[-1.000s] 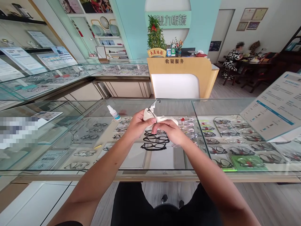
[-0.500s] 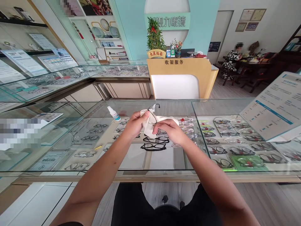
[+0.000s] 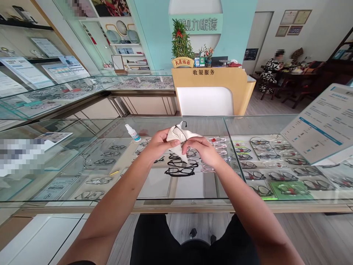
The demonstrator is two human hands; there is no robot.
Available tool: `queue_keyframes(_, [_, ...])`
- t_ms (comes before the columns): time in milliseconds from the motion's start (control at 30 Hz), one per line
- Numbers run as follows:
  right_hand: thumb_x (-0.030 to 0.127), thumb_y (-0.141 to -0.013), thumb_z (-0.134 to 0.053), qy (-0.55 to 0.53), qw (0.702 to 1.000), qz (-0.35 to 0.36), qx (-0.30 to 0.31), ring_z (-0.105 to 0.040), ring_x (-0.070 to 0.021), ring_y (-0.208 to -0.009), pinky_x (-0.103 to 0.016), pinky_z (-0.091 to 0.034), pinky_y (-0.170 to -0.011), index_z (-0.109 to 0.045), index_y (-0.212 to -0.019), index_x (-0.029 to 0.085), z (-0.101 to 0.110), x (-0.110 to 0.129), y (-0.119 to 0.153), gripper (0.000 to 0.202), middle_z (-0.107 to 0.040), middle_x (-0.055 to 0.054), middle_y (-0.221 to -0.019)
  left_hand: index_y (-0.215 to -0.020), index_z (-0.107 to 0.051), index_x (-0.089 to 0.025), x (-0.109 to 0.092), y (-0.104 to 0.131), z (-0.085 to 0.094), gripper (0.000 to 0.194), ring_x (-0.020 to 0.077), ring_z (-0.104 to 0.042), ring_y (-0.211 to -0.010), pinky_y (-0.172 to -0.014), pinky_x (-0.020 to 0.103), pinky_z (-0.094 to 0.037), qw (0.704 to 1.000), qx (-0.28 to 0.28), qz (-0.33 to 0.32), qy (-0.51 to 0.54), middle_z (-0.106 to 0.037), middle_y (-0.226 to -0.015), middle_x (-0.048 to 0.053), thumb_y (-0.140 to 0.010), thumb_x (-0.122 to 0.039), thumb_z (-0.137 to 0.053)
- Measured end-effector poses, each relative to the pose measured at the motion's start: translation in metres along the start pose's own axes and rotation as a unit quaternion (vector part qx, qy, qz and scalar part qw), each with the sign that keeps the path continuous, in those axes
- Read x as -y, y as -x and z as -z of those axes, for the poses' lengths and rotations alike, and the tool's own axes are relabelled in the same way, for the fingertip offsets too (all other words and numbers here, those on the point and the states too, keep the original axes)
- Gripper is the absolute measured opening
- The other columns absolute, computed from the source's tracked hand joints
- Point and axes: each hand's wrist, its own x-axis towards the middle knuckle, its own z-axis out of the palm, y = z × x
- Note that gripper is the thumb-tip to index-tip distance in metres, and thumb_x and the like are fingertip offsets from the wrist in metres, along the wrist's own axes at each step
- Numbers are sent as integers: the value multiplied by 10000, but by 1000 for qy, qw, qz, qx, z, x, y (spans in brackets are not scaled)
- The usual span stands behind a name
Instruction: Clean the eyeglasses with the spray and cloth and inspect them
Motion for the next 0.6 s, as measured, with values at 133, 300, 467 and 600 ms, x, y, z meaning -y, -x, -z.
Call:
queue_keyframes(133, [405,-1054,-645,-6,1000,-17,8,-704,-241,-925,-385,-501,-990,-822,-782,239,-6,-3,0,364,-793,-30,-850,-898,-777,-171,3,2,-13,483,152,-634,-617,-608,257,-487,1000,-22,-21,2,-727,-705,7,-755,-530,-1066])
queue_keyframes(300, [494,-1063,-679,-4,1000,-12,21,-695,-233,-920,-381,-506,-968,-794,-778,242,-10,-3,1,398,-775,-25,-848,-788,-689,-195,2,5,-27,606,119,-547,-512,-519,255,-428,994,-101,-44,-13,-647,-619,-24,-771,-712,-1004])
queue_keyframes(467, [439,-1053,-657,-21,1000,-8,15,-691,-224,-884,-377,-517,-950,-778,-757,243,-9,-3,0,375,-761,-22,-824,-690,-607,-204,8,2,-27,727,106,-480,-485,-485,264,-367,986,-156,-54,-20,-564,-570,-29,-815,-865,-883])
queue_keyframes(600, [378,-1043,-639,-25,1000,-4,10,-702,-223,-885,-375,-530,-949,-789,-763,241,-4,-1,-1,346,-770,-24,-830,-664,-663,-187,15,-2,-16,750,114,-505,-545,-532,271,-401,987,-159,-36,-12,-600,-603,-8,-769,-891,-898])
